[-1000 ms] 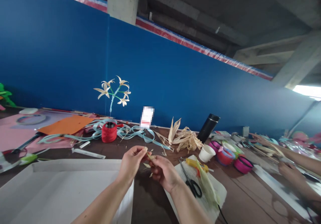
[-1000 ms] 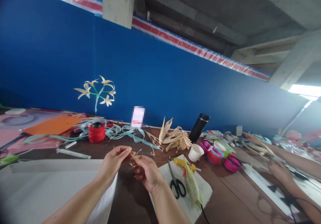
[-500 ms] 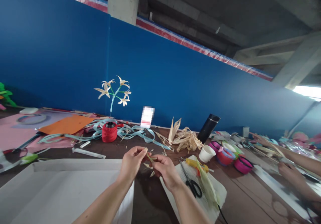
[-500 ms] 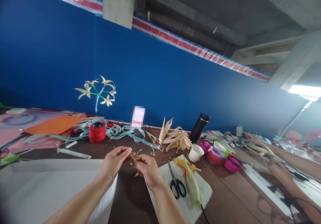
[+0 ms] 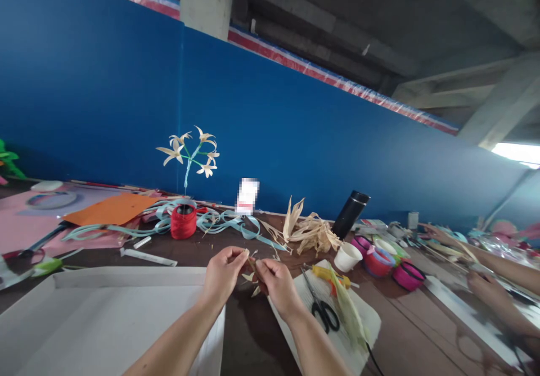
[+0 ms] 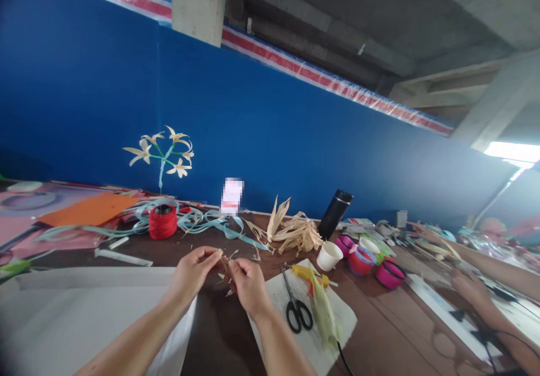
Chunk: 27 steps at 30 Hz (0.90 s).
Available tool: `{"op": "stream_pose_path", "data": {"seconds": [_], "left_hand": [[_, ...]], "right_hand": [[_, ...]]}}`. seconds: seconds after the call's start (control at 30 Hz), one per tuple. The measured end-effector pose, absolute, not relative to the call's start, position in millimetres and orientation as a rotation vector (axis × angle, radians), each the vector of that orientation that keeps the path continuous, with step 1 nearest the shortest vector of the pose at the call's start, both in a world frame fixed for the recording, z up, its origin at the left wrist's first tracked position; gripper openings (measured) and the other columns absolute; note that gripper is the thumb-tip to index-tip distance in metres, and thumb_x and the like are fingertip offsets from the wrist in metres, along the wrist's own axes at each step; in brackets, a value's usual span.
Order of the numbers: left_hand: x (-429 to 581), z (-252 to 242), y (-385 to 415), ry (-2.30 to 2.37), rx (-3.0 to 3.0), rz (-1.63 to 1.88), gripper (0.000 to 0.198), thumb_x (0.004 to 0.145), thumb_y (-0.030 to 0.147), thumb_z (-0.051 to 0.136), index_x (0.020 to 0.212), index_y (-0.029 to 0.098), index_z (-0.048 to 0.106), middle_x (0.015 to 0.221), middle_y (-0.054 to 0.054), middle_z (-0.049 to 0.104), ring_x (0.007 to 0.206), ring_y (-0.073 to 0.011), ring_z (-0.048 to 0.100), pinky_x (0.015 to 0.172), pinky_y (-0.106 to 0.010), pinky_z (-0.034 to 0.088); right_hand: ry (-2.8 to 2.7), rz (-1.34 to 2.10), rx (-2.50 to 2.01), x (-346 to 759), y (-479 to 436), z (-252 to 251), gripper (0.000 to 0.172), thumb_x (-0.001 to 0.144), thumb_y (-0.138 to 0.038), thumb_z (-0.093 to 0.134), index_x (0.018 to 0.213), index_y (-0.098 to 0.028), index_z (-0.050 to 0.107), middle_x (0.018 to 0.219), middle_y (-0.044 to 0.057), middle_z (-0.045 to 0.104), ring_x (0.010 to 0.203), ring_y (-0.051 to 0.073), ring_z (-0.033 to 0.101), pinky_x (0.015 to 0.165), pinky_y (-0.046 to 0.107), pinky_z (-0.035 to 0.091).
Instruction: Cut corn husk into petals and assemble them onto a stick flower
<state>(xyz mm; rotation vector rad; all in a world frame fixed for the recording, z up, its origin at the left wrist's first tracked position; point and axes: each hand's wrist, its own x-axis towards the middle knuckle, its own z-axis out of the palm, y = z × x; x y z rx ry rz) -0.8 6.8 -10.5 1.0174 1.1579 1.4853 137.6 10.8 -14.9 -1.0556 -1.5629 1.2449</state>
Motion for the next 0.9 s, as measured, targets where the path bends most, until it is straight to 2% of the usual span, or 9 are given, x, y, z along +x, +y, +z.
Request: {"op": "stream_pose_path", "data": {"seconds": [0.13,0.3,0.5,0.6,0.73,0.83,0.9], "left_hand": [[2,-10,6,1.035,1.022,1.501,0.021,0.068,0.038,0.062,0.071,0.017,0.061,0.063,0.000,0.066,0.056,-0.0126,0.059,0.059,-0.024,0.048],[4,-10,5,0.993,1.018,1.489,0.022,0.068,0.038,0.062,0.074,0.016,0.062,0.075,-0.003,0.068,0.058,-0.0111,0.058,0.062,-0.024,0.048],[6,-8,3,0.988,1.046,1.465,0.025,0.069,0.040,0.061,0.075,0.016,0.062,0.069,-0.002,0.066,0.057,-0.0105,0.057,0.060,-0.023,0.046],[5,-7,3,1.059,1.080,1.489,0.024,0.069,0.040,0.060,0.074,0.016,0.063,0.061,0.001,0.063,0.057,-0.0104,0.056,0.058,-0.021,0.045],[1,-6,3,1.192,1.131,1.508,0.024,0.067,0.040,0.060,0.072,0.017,0.064,0.060,0.001,0.063,0.058,-0.0117,0.057,0.056,-0.020,0.043],[-2,-7,5,1.277,1.116,1.510,0.025,0.066,0.042,0.060,0.071,0.017,0.064,0.061,0.000,0.065,0.058,-0.0130,0.058,0.056,-0.021,0.043],[-3,-9,6,1.340,1.098,1.506,0.027,0.065,0.043,0.060,0.072,0.018,0.064,0.061,0.000,0.065,0.057,-0.0133,0.058,0.054,-0.021,0.043]], "right_hand": [[-1.267,1.658,-0.983,137,12,-17,0.031,0.078,-0.044,0.055,0.073,-0.013,0.058,0.057,-0.004,0.045,0.041,0.004,0.031,0.037,0.016,0.019],[-0.900,2.164,-0.802,143,15,-12,0.018,0.077,-0.028,0.060,0.075,-0.010,0.055,0.054,-0.008,0.032,0.038,0.000,0.021,0.035,0.011,0.013],[-0.621,2.495,-0.680,151,19,-8,0.011,0.078,-0.019,0.056,0.074,-0.009,0.053,0.052,-0.010,0.024,0.036,-0.001,0.020,0.031,0.007,0.011],[-0.650,2.476,-0.676,151,18,-9,0.014,0.079,-0.021,0.056,0.075,-0.008,0.053,0.052,-0.010,0.026,0.036,-0.001,0.020,0.032,0.007,0.012],[-0.882,2.268,-0.768,145,14,-11,0.018,0.079,-0.027,0.059,0.076,-0.010,0.055,0.053,-0.009,0.031,0.037,-0.001,0.020,0.033,0.009,0.013],[-1.109,1.961,-0.914,141,12,-12,0.024,0.079,-0.037,0.056,0.081,-0.013,0.056,0.055,-0.007,0.039,0.038,0.001,0.025,0.034,0.012,0.015],[-1.273,1.615,-1.023,139,11,-11,0.026,0.079,-0.041,0.055,0.084,-0.015,0.057,0.058,-0.004,0.045,0.041,0.004,0.033,0.035,0.014,0.022]]}}
